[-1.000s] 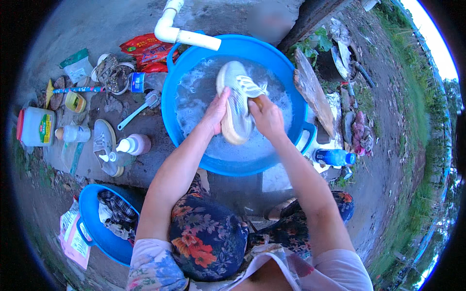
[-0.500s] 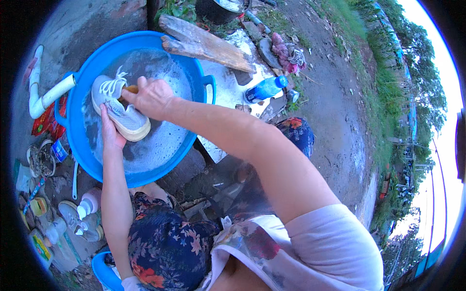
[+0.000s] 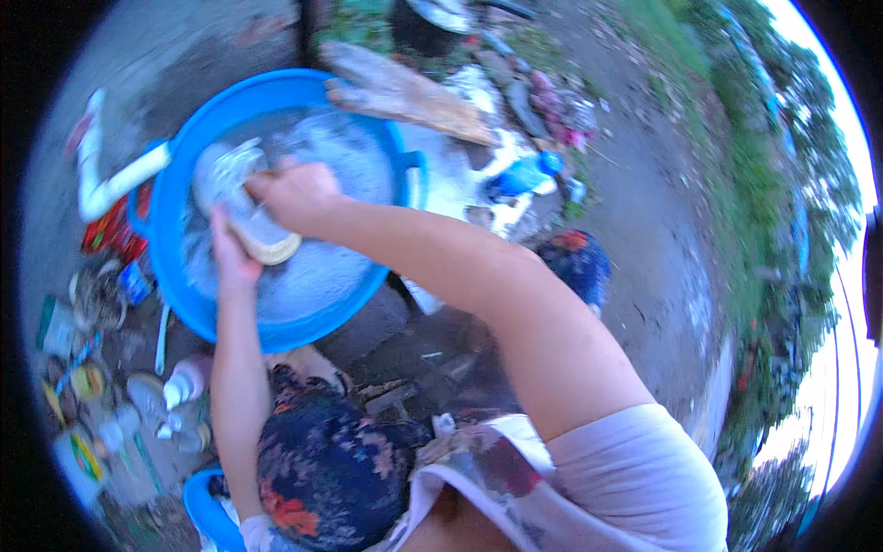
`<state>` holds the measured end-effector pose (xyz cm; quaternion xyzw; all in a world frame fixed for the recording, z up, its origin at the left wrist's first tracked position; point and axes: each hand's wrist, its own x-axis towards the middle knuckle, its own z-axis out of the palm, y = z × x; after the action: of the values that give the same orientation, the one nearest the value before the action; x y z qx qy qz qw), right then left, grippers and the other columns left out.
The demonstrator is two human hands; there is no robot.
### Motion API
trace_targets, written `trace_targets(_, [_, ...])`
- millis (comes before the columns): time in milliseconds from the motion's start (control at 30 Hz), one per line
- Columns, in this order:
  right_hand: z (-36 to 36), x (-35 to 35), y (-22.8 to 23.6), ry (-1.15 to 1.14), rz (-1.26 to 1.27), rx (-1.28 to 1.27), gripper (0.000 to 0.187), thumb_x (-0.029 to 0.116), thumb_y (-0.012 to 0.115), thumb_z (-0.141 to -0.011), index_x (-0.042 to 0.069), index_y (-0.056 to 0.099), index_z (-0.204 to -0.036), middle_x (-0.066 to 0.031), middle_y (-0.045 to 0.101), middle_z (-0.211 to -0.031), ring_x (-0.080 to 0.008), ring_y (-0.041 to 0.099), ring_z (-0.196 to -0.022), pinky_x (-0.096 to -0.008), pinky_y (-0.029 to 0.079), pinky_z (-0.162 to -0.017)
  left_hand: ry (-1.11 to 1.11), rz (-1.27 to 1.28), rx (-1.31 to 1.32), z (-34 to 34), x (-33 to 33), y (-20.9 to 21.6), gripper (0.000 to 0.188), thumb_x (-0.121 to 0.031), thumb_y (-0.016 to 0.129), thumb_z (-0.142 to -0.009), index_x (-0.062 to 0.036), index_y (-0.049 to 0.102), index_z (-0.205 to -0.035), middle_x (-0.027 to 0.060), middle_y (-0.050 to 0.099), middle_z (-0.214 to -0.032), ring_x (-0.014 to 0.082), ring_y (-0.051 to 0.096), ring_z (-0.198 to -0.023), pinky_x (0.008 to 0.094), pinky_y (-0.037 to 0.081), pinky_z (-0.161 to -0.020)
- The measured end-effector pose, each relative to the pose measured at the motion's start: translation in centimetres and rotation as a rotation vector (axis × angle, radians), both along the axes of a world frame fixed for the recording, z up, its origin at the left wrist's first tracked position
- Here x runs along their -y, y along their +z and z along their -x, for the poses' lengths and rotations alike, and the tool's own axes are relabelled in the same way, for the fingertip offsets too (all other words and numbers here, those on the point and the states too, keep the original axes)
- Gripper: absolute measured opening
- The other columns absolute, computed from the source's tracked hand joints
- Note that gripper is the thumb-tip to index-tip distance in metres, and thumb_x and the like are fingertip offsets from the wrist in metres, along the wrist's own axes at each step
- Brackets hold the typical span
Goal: The person scrubs a white sneaker with a brush in a blue basin of soapy water, repeatedly dipping and scrubbing the shoe's upper and sole. The person then switches to a second sneaker and continues scrubbing it in the same manner.
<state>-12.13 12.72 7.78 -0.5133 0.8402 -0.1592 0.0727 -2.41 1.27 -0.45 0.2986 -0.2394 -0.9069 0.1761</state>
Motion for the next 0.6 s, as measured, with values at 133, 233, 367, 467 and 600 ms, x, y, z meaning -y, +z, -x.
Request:
trace_targets(133, [-2.2,-1.2,-4.2,-0.142,0.378,0.550,0.034,0.020,0.052,-0.083,0.009,0.056,-0.114,-0.0214,0.063,-0.097,-0.0381,0.061,-0.089,-0.0455,0.048,-0.079,-0.153,-0.011,-0.009,-0.5,-0.3,0.1,0.055,-0.045,0.043,-0.093,-0.0078,0.041,-0.133,0.0105,0.052,-0.125,0.0267,0.052,-0.112,0.0441,0.042,-0.095])
trace_targets(233, [-2.7,-5.1,-1.9,-0.089,0.252,0.561,0.038,0.025,0.054,-0.085,0.009,0.054,-0.120,-0.0228,0.062,-0.100,-0.0393,0.060,-0.092,-0.0451,0.047,-0.080,-0.062,-0.059,0.016,-1.0,0.4,0.6,0.054,-0.045,0.042,-0.093,-0.0079,0.040,-0.132,0.0115,0.053,-0.122,0.0272,0.055,-0.108,0.0451,0.045,-0.091])
trace_targets(367, [-0.2,-0.3,-0.1,-0.280,-0.105,0.332,0.038,0.027,0.054,-0.086,0.011,0.054,-0.121,-0.0242,0.061,-0.102,-0.0401,0.059,-0.095,-0.0455,0.047,-0.082,-0.159,-0.020,0.054,-0.6,-0.7,0.1,0.051,-0.043,0.043,-0.094,-0.0123,0.035,-0.134,0.0121,0.052,-0.123,0.0262,0.054,-0.108,0.0432,0.046,-0.090])
trace_targets(467, [-1.2,0.2,-4.3,-0.308,0.242,0.426,0.037,0.024,0.054,-0.086,0.009,0.055,-0.120,-0.0251,0.060,-0.105,-0.0387,0.058,-0.099,-0.0437,0.046,-0.084,-0.102,0.093,0.111,0.1,-1.4,0.8,0.054,-0.047,0.040,-0.095,-0.0122,0.034,-0.136,0.0119,0.051,-0.124,0.0247,0.053,-0.111,0.0428,0.046,-0.091])
trace_targets(600, [-2.5,-4.2,-3.0,-0.114,0.322,0.710,0.036,0.019,0.055,-0.086,0.004,0.056,-0.119,-0.0238,0.059,-0.111,-0.0370,0.057,-0.103,-0.0393,0.045,-0.087,-0.060,-0.077,-0.037,-1.1,0.6,-0.2,0.056,-0.049,0.039,-0.094,-0.0115,0.034,-0.136,0.0116,0.050,-0.127,0.0241,0.052,-0.112,0.0427,0.046,-0.091])
